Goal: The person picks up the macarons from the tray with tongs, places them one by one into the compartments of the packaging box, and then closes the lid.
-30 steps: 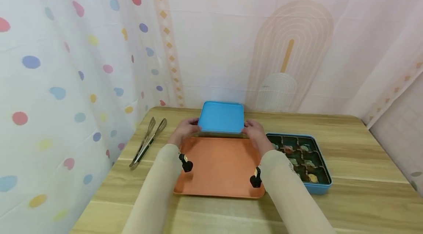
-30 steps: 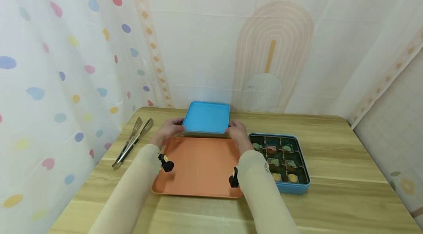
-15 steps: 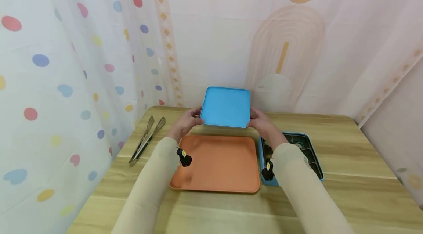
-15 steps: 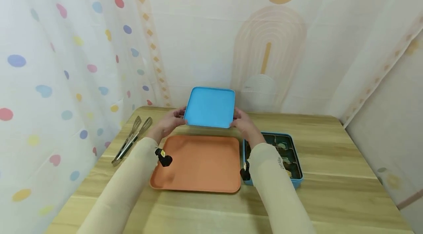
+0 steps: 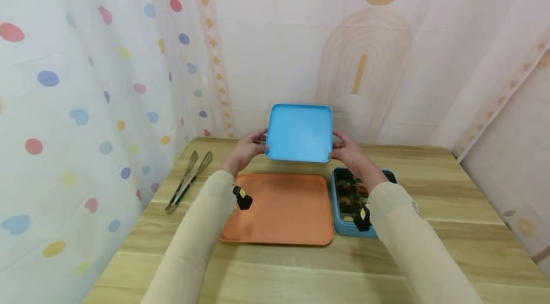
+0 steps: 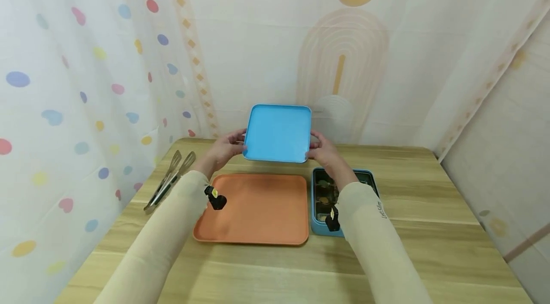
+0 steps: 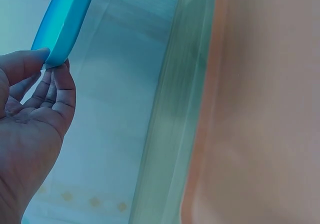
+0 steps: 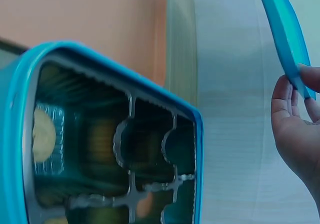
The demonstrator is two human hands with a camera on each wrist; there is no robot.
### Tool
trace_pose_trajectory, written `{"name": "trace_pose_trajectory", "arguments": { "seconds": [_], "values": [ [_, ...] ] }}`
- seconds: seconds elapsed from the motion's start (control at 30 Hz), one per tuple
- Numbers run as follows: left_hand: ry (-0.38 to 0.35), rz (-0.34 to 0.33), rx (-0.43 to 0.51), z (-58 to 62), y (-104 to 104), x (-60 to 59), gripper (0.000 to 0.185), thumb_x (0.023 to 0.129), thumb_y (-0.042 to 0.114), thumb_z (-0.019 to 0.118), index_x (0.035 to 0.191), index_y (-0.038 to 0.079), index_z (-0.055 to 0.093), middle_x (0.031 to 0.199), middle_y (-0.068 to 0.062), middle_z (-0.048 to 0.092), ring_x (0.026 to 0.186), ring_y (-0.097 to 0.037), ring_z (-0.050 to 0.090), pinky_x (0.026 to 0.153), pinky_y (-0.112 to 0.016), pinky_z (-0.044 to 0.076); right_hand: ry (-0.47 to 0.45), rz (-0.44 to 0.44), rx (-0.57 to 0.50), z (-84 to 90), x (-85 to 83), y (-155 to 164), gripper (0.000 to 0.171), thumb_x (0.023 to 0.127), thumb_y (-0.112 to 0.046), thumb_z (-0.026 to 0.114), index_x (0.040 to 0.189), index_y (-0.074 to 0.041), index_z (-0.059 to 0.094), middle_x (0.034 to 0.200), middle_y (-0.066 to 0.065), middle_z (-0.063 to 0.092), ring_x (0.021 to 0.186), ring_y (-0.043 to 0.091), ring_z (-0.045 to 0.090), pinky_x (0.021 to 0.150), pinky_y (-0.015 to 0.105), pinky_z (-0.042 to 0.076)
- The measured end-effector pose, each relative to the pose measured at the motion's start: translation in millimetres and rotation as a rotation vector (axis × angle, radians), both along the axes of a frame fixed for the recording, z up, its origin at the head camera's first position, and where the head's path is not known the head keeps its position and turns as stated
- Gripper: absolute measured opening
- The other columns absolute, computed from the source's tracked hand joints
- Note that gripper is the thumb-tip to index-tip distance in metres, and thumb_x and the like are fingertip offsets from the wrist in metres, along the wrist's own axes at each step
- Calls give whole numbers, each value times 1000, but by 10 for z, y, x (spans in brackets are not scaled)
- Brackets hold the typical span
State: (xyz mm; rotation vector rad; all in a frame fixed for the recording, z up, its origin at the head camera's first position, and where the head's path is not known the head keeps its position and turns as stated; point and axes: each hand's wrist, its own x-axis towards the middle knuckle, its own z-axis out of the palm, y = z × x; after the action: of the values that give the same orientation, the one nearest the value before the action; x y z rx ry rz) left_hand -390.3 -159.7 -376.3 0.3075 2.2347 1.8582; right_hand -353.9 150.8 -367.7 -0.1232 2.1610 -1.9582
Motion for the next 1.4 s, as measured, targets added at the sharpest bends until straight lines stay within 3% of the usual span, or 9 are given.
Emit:
{"name": "trace_pose_trajectory", "arguments": {
  "seconds": [0.3, 0.6, 0.83, 1.4],
  "values": [
    [-4, -71, 28, -4, 125, 29, 66, 93, -9, 59, 153, 4, 36, 127, -20, 49, 110, -29, 52, 102, -44, 43, 52, -81, 43, -1, -10, 137, 64, 104, -1, 44, 160, -12, 15, 149, 27, 37, 134, 40, 40, 109, 50, 34],
    [5, -29, -2, -12, 196, -23, 58, 98, 0, 59, 152, 4, 39, 126, -21, 52, 110, -34, 57, 101, -48, 44, 22, -92, 58, 14, -2, 211, 64, 101, 1, 48, 159, -11, 23, 146, 26, 41, 129, 40, 45, 106, 51, 38],
    [-8, -17, 10, -19, 218, -32, 60, 97, -3, 59, 153, 6, 38, 128, -22, 51, 114, -35, 56, 102, -50, 42, -9, -95, 68, 30, 4, 248, 65, 100, 0, 52, 159, -13, 25, 145, 26, 41, 126, 41, 48, 103, 51, 41],
    [42, -8, 39, -18, 360, -65, 60, 95, -4, 61, 151, 10, 43, 115, -17, 52, 102, -28, 53, 100, -50, 45, 55, -194, 115, 47, 19, 342, 63, 101, 0, 51, 158, -15, 28, 143, 25, 41, 128, 39, 45, 104, 48, 41]
  ]
}}
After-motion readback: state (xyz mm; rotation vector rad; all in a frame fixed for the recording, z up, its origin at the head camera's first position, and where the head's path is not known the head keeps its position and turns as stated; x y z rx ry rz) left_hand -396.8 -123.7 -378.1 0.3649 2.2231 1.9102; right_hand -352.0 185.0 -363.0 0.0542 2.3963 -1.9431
